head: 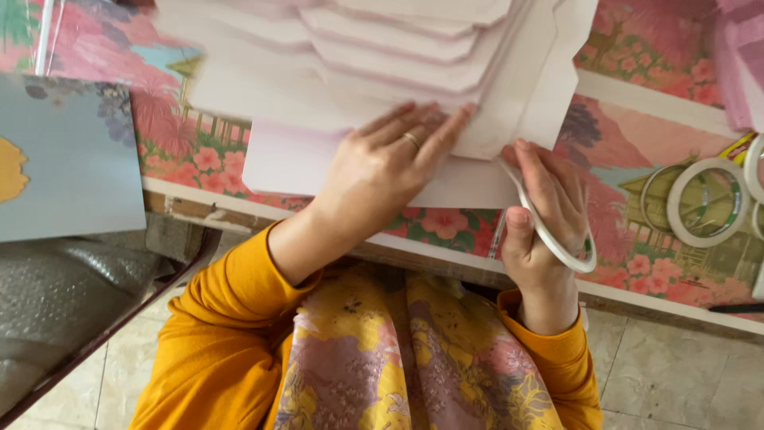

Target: The person applies adhesive tape to the edges of a stack of white paper sheets. They use a roll of clear tape, pressing it down along the top edge of the papers to secure them together.

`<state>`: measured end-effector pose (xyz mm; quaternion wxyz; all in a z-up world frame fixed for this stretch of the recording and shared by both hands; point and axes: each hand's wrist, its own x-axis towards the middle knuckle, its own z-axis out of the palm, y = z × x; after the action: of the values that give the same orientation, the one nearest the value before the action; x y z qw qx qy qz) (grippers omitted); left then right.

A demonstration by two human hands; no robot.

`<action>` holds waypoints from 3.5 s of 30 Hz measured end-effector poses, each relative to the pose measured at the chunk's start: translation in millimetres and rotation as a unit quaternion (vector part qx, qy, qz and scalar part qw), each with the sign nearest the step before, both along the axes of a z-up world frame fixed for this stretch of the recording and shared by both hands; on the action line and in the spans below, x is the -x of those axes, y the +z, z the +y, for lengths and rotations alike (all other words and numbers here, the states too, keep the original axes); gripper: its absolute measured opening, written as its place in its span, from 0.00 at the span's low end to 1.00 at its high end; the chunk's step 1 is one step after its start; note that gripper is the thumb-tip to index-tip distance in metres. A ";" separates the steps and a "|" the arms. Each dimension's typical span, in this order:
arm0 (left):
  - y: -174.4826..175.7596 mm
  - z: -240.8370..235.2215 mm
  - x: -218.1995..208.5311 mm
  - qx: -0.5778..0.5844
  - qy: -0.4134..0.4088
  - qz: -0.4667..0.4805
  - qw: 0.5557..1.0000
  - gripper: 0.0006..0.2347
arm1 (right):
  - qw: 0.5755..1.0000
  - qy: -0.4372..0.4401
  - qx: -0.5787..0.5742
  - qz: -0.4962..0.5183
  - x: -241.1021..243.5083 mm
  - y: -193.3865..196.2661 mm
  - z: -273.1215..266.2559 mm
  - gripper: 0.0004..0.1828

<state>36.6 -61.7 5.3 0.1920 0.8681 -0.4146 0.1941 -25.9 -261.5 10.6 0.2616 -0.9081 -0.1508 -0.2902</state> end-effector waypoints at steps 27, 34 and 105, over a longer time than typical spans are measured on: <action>35.4 20.8 -30.6 0.000 -0.106 -0.185 0.977 0.05 | 0.981 -0.091 -0.156 -0.068 15.1 -41.2 -11.4 0.12; 33.3 22.5 -32.0 -0.057 -0.128 -0.174 0.975 0.15 | 0.981 -0.081 -0.162 -0.062 13.9 -45.6 -7.5 0.10; -5.0 37.8 -26.8 0.006 0.046 -0.024 0.999 0.24 | 0.993 0.078 -0.055 0.062 -6.6 6.1 6.5 0.19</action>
<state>63.4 -23.9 0.3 0.1778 0.8802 -0.3776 0.2262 -19.3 -254.9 16.8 0.3418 -0.8941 -0.1884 -0.2197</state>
